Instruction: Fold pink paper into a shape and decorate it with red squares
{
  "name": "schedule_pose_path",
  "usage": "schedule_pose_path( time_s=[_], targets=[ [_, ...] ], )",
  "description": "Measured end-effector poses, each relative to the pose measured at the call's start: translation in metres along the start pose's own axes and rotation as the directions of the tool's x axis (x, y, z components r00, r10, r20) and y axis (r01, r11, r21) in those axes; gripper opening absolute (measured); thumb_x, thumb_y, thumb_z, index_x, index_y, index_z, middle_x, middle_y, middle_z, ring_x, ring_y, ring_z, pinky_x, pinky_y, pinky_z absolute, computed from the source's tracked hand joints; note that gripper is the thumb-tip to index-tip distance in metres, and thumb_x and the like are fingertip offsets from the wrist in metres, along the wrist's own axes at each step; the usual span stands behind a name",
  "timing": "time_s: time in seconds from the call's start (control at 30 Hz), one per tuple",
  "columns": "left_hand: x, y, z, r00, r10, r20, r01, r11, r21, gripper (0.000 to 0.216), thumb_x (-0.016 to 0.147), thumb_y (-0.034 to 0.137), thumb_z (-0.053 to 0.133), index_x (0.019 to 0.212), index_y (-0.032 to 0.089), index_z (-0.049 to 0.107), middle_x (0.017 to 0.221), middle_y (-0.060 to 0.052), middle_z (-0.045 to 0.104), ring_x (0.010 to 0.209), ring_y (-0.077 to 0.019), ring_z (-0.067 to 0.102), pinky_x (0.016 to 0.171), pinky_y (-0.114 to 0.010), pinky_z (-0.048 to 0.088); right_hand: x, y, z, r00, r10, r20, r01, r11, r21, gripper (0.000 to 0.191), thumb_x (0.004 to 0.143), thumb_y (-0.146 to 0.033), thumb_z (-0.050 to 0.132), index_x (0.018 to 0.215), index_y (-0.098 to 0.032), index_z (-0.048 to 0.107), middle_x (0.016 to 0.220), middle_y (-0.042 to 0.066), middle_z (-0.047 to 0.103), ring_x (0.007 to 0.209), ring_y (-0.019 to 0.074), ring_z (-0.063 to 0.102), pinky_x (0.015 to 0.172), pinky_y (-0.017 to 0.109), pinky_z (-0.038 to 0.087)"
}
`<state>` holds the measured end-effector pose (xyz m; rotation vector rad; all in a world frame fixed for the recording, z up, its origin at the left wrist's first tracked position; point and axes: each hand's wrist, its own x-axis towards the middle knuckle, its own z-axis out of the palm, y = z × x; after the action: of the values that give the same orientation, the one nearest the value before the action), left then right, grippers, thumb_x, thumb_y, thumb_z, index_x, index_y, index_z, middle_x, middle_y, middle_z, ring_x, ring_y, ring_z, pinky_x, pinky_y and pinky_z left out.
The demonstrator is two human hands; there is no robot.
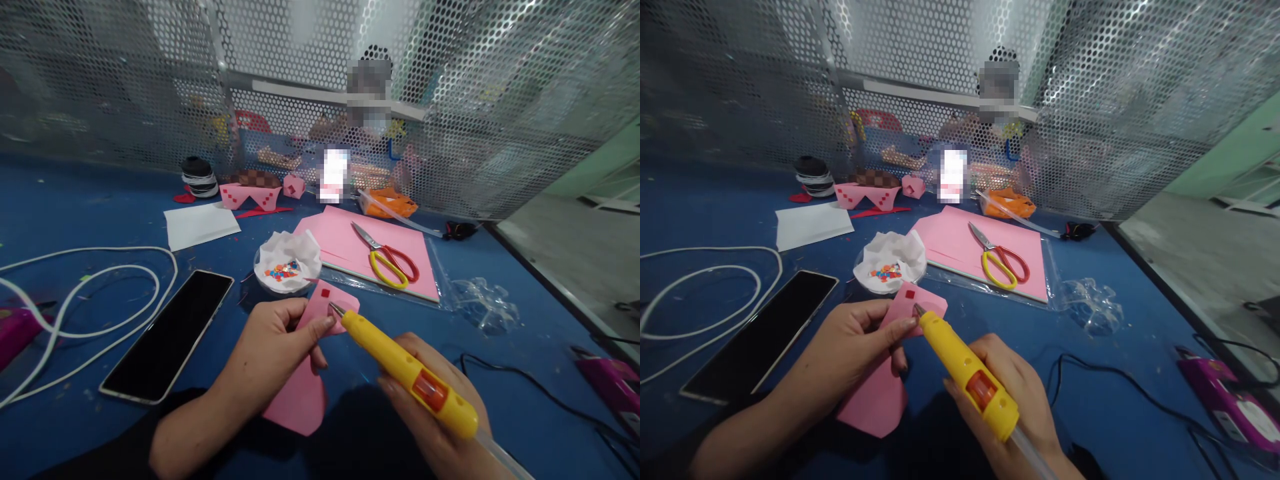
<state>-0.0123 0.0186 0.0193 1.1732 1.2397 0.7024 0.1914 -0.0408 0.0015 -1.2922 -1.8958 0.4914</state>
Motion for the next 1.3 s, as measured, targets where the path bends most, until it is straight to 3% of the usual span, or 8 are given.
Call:
schedule_pose_path(
  time_s=[0.47, 1.3],
  targets=[
    [0.0001, -0.0003, 0.0013, 1.0, -0.001, -0.005, 0.001, 1.0, 0.003, 0.026, 0.079, 0.046, 0.068, 0.078, 0.021, 0.074, 0.051, 0.001, 0.067, 0.046, -0.0123, 0.057, 0.046, -0.021, 0.04, 0.002, -0.0011, 0.0002, 1.0, 0.014, 0.028, -0.014, 1.0, -0.007, 0.016, 0.096, -0.031, 0.054, 0.082, -0.024, 0.054, 0.068, -0.005, 0.056, 0.053, 0.0097, 0.052, 0.049, 0.023, 0.041],
    [-0.0015, 0.003, 0.0023, 1.0, 0.001, -0.01, -0.001, 1.0, 0.0, 0.024, 0.081, 0.041, 0.068, 0.086, 0.019, 0.074, 0.05, 0.003, 0.065, 0.046, -0.011, 0.057, 0.048, -0.021, 0.039, -0.0008, 0.0009, 0.002, 1.0, -0.018, -0.023, 0.017, 0.999, -0.036, 0.017, 0.095, -0.031, 0.055, 0.08, -0.023, 0.053, 0.066, -0.005, 0.053, 0.052, 0.0096, 0.052, 0.048, 0.023, 0.042]
  ],
)
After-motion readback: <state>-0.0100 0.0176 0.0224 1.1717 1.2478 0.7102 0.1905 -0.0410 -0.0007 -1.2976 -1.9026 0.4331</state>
